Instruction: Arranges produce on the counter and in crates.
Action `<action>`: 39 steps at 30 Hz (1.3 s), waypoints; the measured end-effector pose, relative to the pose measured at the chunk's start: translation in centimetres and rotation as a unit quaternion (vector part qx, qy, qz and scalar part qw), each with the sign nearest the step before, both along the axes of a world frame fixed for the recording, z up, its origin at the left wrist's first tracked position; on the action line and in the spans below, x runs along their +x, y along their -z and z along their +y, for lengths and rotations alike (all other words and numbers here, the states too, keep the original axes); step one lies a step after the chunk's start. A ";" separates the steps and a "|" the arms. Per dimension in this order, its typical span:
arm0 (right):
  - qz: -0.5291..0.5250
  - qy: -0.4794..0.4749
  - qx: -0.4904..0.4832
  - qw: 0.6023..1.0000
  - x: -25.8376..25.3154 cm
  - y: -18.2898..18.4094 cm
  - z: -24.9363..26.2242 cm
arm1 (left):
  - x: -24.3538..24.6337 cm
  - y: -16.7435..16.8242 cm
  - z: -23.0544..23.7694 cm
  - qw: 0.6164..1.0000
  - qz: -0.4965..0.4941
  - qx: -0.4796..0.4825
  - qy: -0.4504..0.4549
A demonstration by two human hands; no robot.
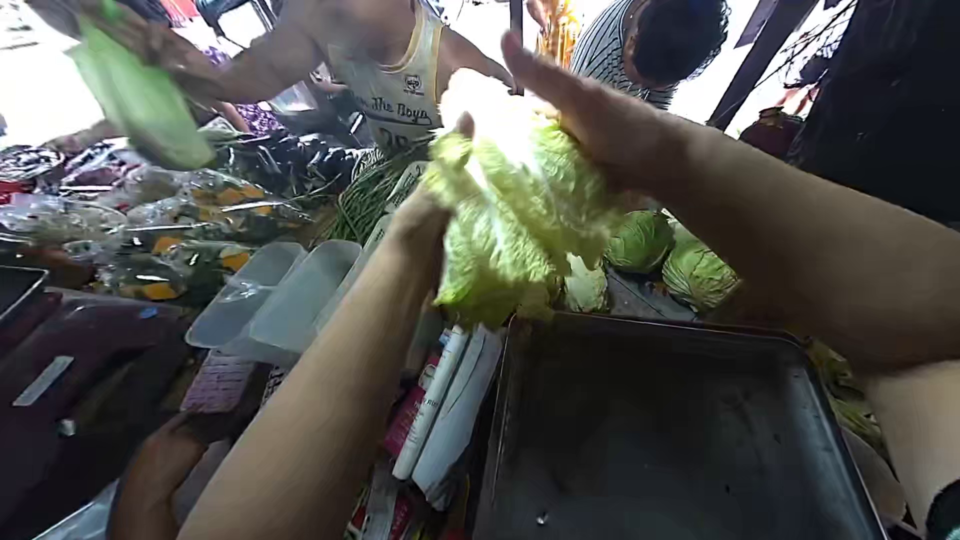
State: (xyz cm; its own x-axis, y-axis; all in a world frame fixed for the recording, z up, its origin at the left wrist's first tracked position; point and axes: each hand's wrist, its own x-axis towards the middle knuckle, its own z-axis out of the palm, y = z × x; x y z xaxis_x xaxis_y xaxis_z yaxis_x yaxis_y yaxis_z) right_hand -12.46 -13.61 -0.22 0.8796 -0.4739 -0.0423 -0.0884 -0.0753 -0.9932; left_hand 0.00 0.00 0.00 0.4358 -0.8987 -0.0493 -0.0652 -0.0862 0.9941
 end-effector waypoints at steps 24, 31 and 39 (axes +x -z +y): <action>-0.152 0.294 -0.118 0.936 -16.6 2.1 -4.7 | -3.8 17.2 -22.8 0.944 -0.164 0.242 0.151; -0.104 0.274 -0.087 0.952 -14.8 2.8 -4.8 | -3.5 18.2 -22.2 0.844 -0.355 0.287 0.281; 0.068 0.286 -0.015 0.956 -7.9 8.9 -8.0 | -0.3 17.1 -20.6 0.916 -0.196 0.202 0.284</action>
